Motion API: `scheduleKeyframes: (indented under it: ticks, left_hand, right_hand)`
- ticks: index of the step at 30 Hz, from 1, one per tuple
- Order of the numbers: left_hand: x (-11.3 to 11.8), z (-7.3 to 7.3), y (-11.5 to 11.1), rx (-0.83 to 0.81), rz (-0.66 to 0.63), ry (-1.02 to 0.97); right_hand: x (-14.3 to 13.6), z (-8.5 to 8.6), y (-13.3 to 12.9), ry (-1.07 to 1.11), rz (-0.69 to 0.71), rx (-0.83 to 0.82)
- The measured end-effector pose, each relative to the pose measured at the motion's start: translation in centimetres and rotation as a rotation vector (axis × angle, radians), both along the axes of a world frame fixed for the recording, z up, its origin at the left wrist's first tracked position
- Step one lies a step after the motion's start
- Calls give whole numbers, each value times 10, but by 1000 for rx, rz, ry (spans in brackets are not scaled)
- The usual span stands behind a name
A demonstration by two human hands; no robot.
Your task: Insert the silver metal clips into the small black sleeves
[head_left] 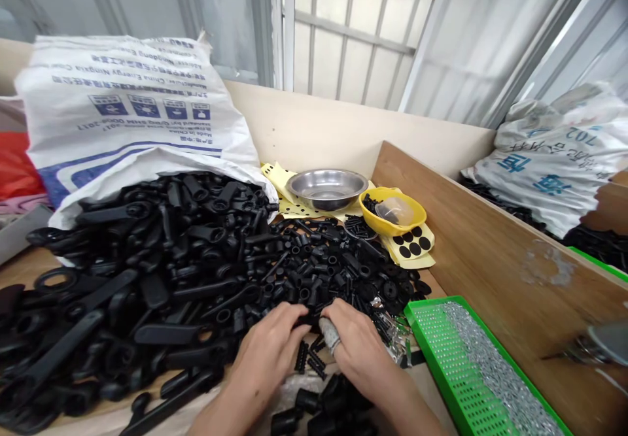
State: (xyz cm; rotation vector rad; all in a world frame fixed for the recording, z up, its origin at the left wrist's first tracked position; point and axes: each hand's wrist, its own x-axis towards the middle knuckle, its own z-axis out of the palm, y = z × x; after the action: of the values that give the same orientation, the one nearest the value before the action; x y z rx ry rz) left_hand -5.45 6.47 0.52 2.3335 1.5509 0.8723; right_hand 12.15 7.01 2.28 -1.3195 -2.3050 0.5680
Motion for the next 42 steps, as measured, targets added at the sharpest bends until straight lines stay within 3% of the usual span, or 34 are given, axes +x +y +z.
scheduleKeyframes:
  ticks: [4, 9, 15, 21, 26, 31, 35, 42]
  left_hand:
    - [8, 14, 19, 27, 106, 137]
    - [26, 21, 42, 21, 195, 261]
    - [10, 17, 52, 40, 227, 188]
    - [-5, 8, 40, 92, 71, 92]
    - [-4, 3, 37, 102, -70, 98]
    - [1, 6, 46, 87, -84, 78]
    - [3, 16, 35, 57, -73, 16]
    - [8, 27, 4, -97, -72, -101]
  right_hand:
    - [8, 4, 1, 84, -66, -5]
    - [13, 4, -3, 123, -73, -10]
    - [13, 8, -5, 301, -107, -17]
    - [-1, 3, 0, 485, -71, -162]
    - [-1, 1, 1, 491, -87, -155]
    - [5, 1, -1, 507, -119, -110]
    - [8, 4, -1, 423, -182, -21]
    - [6, 6, -14, 120, -40, 134]
